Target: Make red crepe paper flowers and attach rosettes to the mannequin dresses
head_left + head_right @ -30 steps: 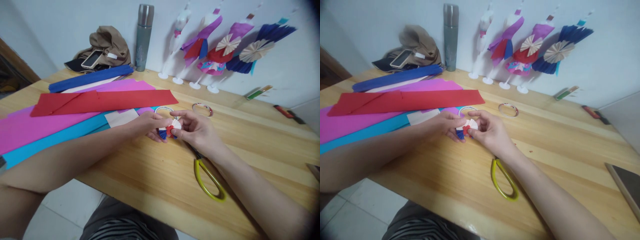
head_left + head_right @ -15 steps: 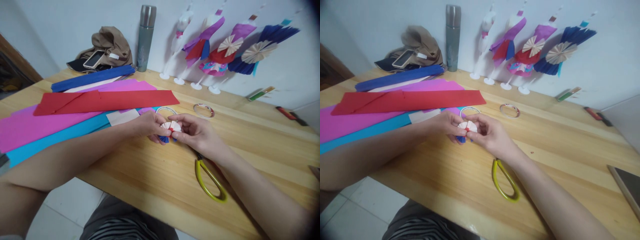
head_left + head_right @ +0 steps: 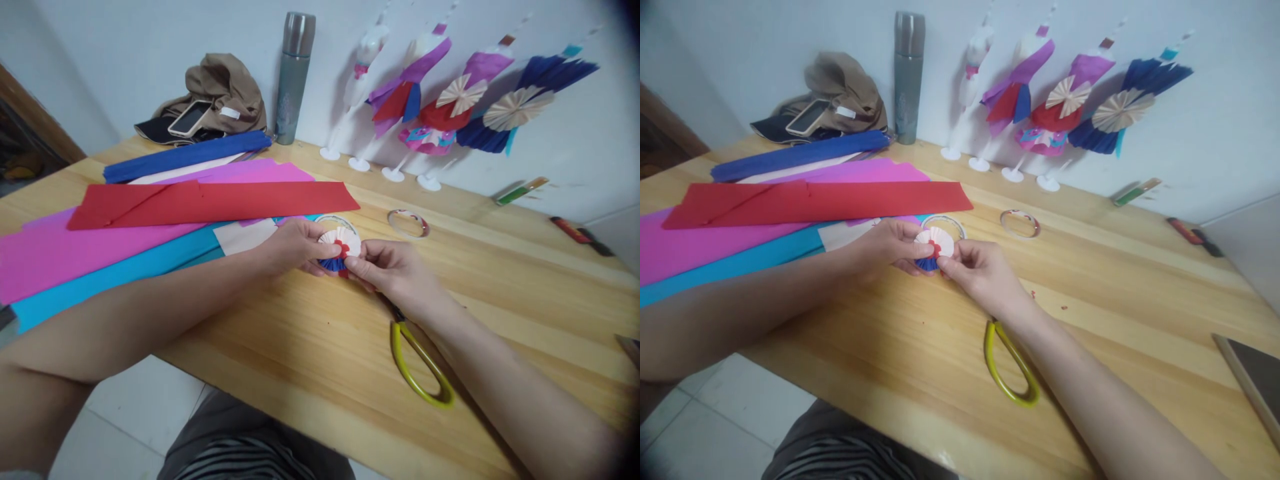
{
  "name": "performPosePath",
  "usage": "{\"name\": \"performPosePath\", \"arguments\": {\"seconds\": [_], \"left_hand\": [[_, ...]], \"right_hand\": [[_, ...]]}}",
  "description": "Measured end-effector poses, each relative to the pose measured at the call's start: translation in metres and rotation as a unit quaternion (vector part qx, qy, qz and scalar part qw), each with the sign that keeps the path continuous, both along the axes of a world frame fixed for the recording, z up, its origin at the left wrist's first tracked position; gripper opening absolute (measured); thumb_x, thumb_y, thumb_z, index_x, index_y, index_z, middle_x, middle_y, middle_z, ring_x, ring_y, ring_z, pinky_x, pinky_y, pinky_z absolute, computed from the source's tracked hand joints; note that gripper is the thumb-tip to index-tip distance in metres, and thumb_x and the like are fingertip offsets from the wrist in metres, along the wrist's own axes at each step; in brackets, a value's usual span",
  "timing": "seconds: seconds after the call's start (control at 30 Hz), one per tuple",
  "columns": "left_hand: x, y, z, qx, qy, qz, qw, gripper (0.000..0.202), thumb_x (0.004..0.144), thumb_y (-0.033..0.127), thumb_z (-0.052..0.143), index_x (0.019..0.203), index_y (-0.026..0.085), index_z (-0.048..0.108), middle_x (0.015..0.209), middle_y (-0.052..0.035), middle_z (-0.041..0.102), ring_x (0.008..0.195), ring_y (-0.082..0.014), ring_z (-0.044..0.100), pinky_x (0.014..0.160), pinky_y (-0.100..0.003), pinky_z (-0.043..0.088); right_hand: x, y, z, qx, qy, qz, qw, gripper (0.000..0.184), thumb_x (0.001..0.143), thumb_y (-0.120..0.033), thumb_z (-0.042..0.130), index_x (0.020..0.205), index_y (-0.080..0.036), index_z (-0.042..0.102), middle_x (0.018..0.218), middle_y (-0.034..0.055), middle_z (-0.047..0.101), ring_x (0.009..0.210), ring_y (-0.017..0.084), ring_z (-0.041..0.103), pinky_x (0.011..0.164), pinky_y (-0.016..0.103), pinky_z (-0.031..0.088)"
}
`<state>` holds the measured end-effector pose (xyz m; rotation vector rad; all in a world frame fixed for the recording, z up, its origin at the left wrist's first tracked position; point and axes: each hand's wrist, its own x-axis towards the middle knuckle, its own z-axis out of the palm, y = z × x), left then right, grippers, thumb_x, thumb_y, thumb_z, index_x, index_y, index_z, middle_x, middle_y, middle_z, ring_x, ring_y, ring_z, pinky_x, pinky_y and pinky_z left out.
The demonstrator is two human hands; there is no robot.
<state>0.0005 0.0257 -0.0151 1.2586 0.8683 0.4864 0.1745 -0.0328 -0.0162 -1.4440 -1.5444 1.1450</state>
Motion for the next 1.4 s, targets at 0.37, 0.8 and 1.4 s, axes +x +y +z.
{"name": "performPosePath", "arguments": {"seconds": [0.37, 0.8, 1.4], "left_hand": [[0.003, 0.001, -0.001, 0.089, 0.052, -0.032, 0.994, 0.008, 0.074, 0.016, 0.066, 0.078, 0.011, 0.071, 0.065, -0.0002, 0.067, 0.060, -0.0097, 0.064, 0.054, -0.017, 0.052], [0.002, 0.001, -0.007, 0.209, 0.052, -0.073, 0.974, 0.011, 0.071, 0.016, 0.065, 0.078, 0.010, 0.072, 0.063, 0.0000, 0.066, 0.062, -0.0120, 0.063, 0.055, -0.018, 0.048], [0.002, 0.002, -0.009, 0.263, 0.018, -0.086, 0.961, 0.006, 0.070, 0.016, 0.064, 0.073, 0.013, 0.068, 0.063, 0.0014, 0.063, 0.064, -0.0121, 0.061, 0.053, -0.018, 0.042]], "right_hand": [[0.003, 0.000, 0.002, 0.019, -0.088, 0.000, 0.996, 0.036, 0.070, -0.051, 0.070, 0.064, -0.019, 0.055, 0.059, 0.0003, 0.051, 0.053, 0.013, 0.041, 0.049, 0.028, 0.030], [-0.001, 0.002, -0.006, 0.044, -0.035, -0.015, 0.998, 0.029, 0.073, -0.045, 0.069, 0.063, -0.022, 0.055, 0.060, 0.0021, 0.055, 0.054, 0.015, 0.045, 0.052, 0.030, 0.036], [0.006, 0.002, 0.001, 0.030, -0.026, 0.005, 0.999, 0.041, 0.078, -0.058, 0.061, 0.062, -0.020, 0.057, 0.051, -0.0020, 0.049, 0.048, 0.012, 0.040, 0.047, 0.027, 0.029]]}}
